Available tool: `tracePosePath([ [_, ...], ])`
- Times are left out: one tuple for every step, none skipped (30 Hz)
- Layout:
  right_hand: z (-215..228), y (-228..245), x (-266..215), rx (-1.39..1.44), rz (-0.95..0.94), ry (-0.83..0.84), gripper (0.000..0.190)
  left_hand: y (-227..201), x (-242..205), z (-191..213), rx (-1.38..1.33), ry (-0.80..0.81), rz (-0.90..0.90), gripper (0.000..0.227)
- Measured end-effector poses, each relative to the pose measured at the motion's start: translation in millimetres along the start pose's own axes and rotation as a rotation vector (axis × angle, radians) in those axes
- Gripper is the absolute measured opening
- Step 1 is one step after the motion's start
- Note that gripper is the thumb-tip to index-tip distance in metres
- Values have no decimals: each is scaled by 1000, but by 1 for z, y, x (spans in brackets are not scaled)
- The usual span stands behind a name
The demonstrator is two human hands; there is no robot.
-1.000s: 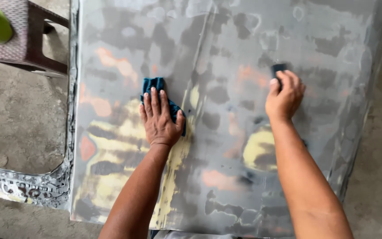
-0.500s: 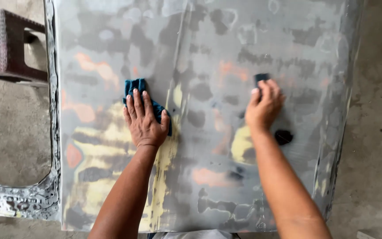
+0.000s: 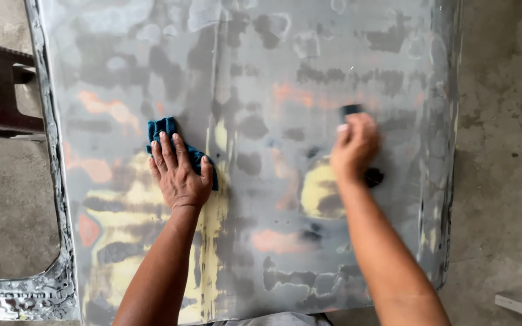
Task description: The person scrubs a large, flat metal surface with a blue cloth and a black rectangular tool. They repeatedly wipe the surface, occasionally dipping the cloth into a green bucket of water to rinse it before resuming the cleaning process.
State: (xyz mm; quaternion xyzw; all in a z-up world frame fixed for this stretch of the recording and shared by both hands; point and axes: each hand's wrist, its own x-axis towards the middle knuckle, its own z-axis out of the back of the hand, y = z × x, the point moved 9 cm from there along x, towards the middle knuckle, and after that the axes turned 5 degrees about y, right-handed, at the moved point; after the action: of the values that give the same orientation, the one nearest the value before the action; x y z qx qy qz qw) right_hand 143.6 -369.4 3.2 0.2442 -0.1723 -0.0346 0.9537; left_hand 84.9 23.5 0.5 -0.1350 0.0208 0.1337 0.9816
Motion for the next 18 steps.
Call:
tracePosePath([
  [2, 10, -12, -1, -3, -3, 28, -2, 1, 0, 0, 0, -4, 84],
  [-5, 34, -25, 44, 157, 96, 30, -2, 2, 0, 2, 0, -2, 84],
  [-12, 59, -45, 92, 312, 202, 32, -1, -1, -1, 8, 6, 2, 84],
  [-8, 63, -58, 94, 307, 205, 32, 0, -2, -1, 12, 11, 1, 84],
  [-20, 91, -82, 149, 591, 427, 33, 0, -1, -1, 14, 7, 0, 84],
  [-27, 114, -115, 206, 878, 646, 35, 0, 0, -1, 16, 3, -1, 84],
  [-31, 100, -92, 211, 884, 645, 35, -1, 2, 1, 20, -2, 4, 84],
  [-29, 67, -45, 111, 616, 428, 29, -1, 3, 1, 11, 10, 10, 84],
  [-18, 29, -11, 14, 344, 220, 24, -1, 0, -1, 0, 32, 19, 84],
  [-23, 32, -6, 18, 345, 229, 24, 2, -5, -1, 4, 37, 27, 84],
  [-20, 20, 8, 19, 197, 146, 22, 1, -3, -1, 5, 22, 18, 84],
  [-16, 8, 20, 21, 50, 63, 21, -1, 0, 0, 7, 8, 9, 83],
  [-16, 27, 11, 22, 53, 63, 21, -1, 0, 0, 6, 5, 12, 83],
  [-23, 63, 0, 62, 244, 151, 24, -2, 0, -1, 12, 10, 11, 83],
  [-30, 100, -15, 106, 436, 237, 28, 0, 1, 0, 23, 13, 11, 84],
  [-31, 110, -29, 111, 439, 236, 28, 2, 2, 2, 26, 10, 14, 84],
  [-38, 135, -58, 139, 676, 387, 30, 1, 1, 1, 22, 12, 13, 84],
  [-43, 156, -93, 167, 913, 539, 33, 0, 1, 0, 18, 14, 11, 84],
])
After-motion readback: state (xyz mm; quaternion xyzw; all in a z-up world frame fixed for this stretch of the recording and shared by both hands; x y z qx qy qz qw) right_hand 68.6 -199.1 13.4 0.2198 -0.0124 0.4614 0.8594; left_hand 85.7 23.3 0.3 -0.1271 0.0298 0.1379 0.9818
